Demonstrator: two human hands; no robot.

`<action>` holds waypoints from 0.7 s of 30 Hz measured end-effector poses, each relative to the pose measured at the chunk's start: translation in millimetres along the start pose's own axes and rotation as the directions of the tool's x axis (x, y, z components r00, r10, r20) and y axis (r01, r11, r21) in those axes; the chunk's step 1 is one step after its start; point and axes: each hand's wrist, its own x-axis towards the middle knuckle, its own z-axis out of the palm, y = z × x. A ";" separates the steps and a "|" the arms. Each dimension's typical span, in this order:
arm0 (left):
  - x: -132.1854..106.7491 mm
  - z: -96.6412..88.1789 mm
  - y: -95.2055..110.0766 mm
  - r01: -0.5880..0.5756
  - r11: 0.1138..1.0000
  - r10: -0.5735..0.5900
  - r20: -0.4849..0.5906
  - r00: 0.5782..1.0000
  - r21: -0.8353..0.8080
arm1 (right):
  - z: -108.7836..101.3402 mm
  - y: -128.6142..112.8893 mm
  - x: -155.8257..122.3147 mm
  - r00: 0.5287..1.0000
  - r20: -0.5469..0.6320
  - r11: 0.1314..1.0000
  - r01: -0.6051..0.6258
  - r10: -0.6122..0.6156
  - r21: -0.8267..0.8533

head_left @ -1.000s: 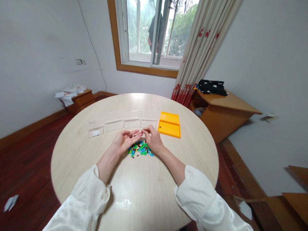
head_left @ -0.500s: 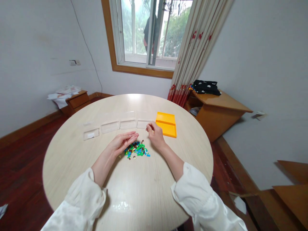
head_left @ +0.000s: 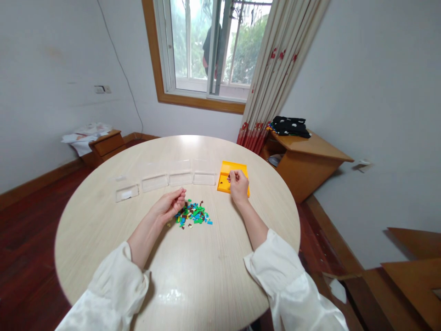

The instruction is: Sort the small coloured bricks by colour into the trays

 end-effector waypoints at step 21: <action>-9.6 4.6 3.8 0.036 0.997 -0.035 0.019 0.999 -0.067 | -2.7 2.2 -0.2 0.999 0.043 0.989 -0.008 0.015 -0.145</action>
